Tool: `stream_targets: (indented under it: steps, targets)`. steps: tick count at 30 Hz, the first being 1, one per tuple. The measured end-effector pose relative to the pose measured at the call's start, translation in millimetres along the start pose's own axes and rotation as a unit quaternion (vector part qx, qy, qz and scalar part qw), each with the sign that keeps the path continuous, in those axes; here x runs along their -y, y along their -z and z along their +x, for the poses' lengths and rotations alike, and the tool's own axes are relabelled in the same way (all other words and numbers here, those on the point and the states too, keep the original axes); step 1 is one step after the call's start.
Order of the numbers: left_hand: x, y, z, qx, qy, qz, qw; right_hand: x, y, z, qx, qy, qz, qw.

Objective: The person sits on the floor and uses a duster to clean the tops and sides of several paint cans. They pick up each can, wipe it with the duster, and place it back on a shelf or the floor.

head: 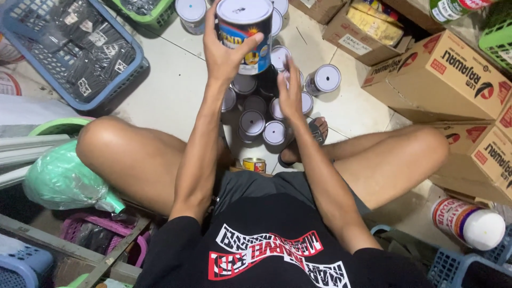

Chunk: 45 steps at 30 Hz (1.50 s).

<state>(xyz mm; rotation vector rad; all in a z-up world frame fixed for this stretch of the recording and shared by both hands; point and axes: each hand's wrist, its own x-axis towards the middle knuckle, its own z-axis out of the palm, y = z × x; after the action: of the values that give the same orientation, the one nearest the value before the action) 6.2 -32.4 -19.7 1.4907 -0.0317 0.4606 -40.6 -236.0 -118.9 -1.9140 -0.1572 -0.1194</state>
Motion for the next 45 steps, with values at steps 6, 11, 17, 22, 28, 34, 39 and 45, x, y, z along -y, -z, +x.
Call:
stream_targets:
  steps: [6,11,17,22,28,34,39,45]
  targets:
    - [8,-48,-5,0.046,-0.032,0.095,0.994,60,-2,62,-0.111,-0.106,0.292,0.944]
    - [16,-59,-12,0.091,0.181,-0.148,0.968,80,24,65,-0.081,-0.175,0.444,0.875]
    - [-4,-79,-18,0.088,0.318,-0.201,0.922,84,44,63,-0.065,-0.244,0.376,0.892]
    - [-23,-89,-12,0.082,0.324,-0.158,0.929,99,48,63,-0.105,-0.256,0.332,0.902]
    - [-17,-111,-11,0.063,0.258,0.011,0.964,68,54,70,-0.159,-0.203,0.256,0.932]
    - [-14,-142,10,0.100,0.259,-0.006,0.961,59,76,92,-0.168,-0.223,0.213,0.936]
    - [3,-178,55,0.186,0.229,-0.028,0.955,36,103,141,-0.176,-0.199,0.219,0.939]
    - [24,-228,128,0.243,0.144,-0.047,0.958,20,141,220,-0.232,-0.177,0.179,0.940]
